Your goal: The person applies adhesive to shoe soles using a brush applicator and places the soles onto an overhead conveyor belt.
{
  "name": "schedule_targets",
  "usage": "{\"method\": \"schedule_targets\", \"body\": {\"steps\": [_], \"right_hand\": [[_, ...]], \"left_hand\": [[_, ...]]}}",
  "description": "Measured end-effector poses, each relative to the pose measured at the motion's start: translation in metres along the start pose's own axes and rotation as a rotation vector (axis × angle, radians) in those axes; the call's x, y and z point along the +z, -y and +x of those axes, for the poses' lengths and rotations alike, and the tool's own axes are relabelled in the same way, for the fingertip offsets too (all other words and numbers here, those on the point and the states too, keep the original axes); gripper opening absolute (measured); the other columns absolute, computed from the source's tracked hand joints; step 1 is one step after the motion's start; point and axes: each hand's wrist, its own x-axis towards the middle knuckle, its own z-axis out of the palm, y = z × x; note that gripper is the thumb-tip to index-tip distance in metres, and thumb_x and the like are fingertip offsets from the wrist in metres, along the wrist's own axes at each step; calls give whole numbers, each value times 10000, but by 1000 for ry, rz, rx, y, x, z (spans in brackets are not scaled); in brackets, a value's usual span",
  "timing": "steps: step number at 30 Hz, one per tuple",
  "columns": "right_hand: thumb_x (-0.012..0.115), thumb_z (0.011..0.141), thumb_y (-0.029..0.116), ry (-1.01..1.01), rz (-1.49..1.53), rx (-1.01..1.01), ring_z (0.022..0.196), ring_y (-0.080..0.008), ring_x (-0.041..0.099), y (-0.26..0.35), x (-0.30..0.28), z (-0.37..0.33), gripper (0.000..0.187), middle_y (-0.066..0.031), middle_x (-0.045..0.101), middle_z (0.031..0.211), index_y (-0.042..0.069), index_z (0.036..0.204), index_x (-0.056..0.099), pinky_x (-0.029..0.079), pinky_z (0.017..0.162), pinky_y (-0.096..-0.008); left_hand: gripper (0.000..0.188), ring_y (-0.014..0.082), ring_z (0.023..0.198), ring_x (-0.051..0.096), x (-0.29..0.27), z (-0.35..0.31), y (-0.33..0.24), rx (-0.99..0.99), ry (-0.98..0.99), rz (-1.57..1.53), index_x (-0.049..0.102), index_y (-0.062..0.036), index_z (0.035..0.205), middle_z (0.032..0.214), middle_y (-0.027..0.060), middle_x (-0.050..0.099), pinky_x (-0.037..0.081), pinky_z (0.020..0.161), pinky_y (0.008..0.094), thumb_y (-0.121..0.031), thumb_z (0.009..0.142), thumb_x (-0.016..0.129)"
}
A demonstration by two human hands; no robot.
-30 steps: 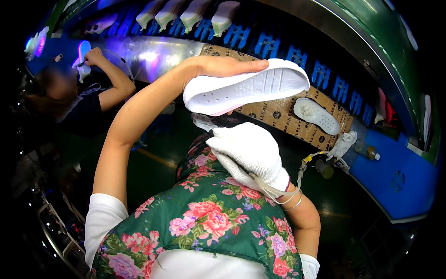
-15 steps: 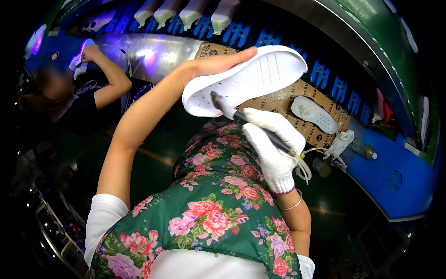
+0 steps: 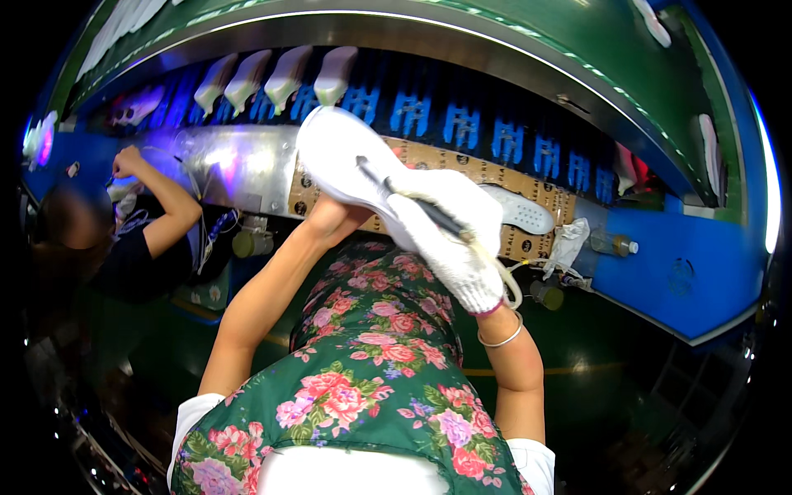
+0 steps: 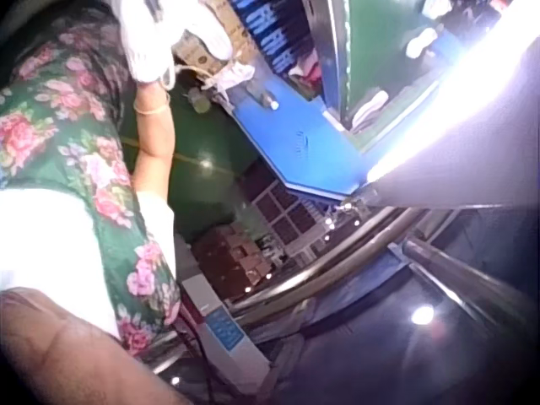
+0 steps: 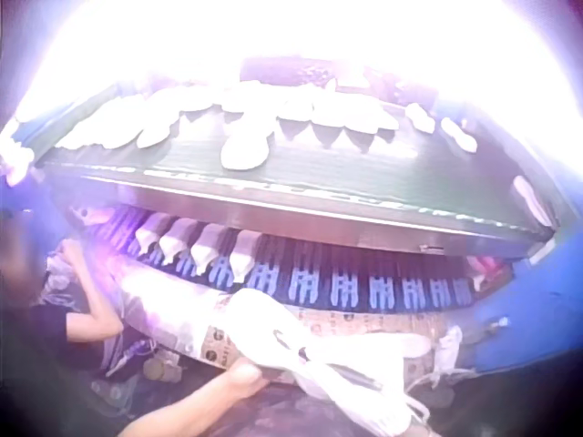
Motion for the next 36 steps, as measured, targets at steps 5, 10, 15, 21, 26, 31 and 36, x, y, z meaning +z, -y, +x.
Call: {"method": "schedule_targets", "body": {"steps": [5,10,15,21,26,31,36], "right_hand": [[788,798,91,114,-34,-10,896,-266,727,17,0,-5,179,-108,751,965,90,974,762,568,815,-350],[793,770,49,36,-1,-94,804,-269,710,27,7,-15,207,-114,741,918,61,971,743,560,736,-343],[800,749,35,-41,7,-111,764,-246,700,37,9,-13,232,-103,742,911,58,973,747,552,694,-332],[788,745,2,-12,-81,-136,819,-235,718,47,9,-6,225,-135,754,960,25,965,749,554,721,-322],[794,741,6,-58,-50,-276,852,-252,721,48,20,6,239,-131,755,983,43,973,750,554,765,-341],[786,726,-8,-50,-161,-326,890,-277,718,55,21,12,304,-131,748,1011,45,1023,750,550,800,-358],[780,712,13,-140,-206,-428,867,-274,720,52,30,9,360,-128,739,961,70,1067,754,553,768,-375]], "left_hand": [[620,262,938,678,2,-23,-10,-74,-111,-336,317,-94,1543,1237,171,611,627,753,387,-291,1002,545],[810,397,1387,419,7,-43,-15,31,119,-839,297,-115,1559,1552,218,362,408,1109,554,-685,984,312],[976,462,1330,461,6,-51,-1,99,125,-531,278,-57,1556,1497,282,409,375,1121,559,-583,813,629],[1038,420,1295,510,32,-44,6,100,19,-684,328,-135,1536,1427,286,476,424,1073,603,-819,787,549],[997,351,1349,478,26,-43,23,112,-16,-730,366,-152,1522,1485,142,474,380,1138,550,-822,803,530],[1046,346,1347,483,38,-46,26,105,-79,-621,373,-145,1515,1476,147,484,395,1136,542,-821,749,600],[1022,341,1325,506,35,-46,39,5,-153,-553,423,-134,1482,1439,150,524,402,1130,534,-728,710,732]]}}
